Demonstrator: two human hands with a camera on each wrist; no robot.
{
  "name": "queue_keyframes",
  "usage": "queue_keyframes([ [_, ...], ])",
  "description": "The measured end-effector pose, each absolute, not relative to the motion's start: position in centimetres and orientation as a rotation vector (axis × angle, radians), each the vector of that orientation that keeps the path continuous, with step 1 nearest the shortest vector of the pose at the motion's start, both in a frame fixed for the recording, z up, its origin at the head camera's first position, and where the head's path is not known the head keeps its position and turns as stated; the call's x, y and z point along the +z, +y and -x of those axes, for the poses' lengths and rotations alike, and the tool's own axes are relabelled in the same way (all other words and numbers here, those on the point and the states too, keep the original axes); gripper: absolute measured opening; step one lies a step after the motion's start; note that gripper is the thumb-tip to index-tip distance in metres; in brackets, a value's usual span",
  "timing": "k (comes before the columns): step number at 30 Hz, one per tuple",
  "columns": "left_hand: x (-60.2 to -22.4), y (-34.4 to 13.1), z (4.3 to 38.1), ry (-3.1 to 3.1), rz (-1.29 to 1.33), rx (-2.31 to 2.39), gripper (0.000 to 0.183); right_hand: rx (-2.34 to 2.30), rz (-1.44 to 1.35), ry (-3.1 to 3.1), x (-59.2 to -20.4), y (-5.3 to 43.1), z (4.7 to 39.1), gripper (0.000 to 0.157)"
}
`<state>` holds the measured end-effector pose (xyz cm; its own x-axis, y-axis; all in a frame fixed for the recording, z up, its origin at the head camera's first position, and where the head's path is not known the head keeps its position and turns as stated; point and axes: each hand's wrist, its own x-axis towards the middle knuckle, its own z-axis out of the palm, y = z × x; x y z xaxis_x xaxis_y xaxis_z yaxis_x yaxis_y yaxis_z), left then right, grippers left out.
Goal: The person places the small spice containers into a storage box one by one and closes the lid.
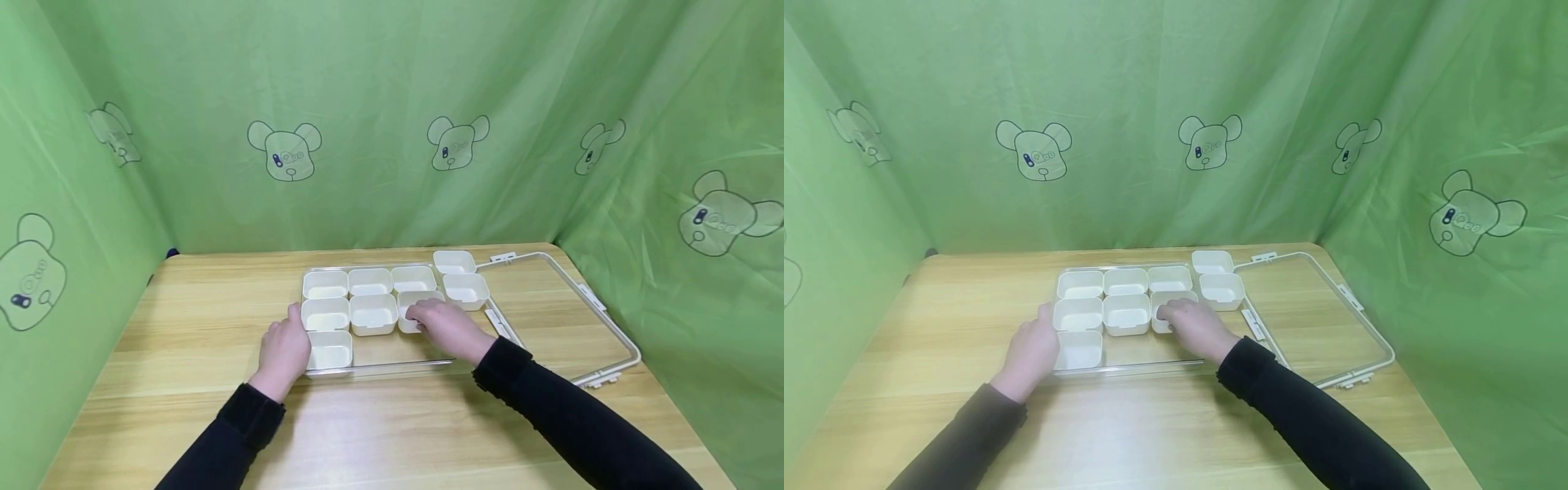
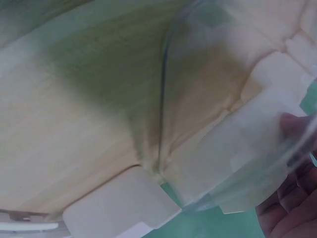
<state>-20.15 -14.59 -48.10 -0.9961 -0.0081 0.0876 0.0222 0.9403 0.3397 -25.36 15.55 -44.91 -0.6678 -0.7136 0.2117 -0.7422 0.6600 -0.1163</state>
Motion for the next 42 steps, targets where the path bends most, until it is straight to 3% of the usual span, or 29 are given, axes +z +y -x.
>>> queue_keyframes([
  [16,-48.1,-14.6,20.2,-3.007,0.02,-0.532,0.046,0.259,-1.228,-2.753,-47.1,15.5,26.1,0.026],
  [42,-48.4,-14.8,20.4,-3.016,0.012,-0.537,0.045,0.327,-1.216,-2.78,-47.2,15.3,26.8,0.025],
])
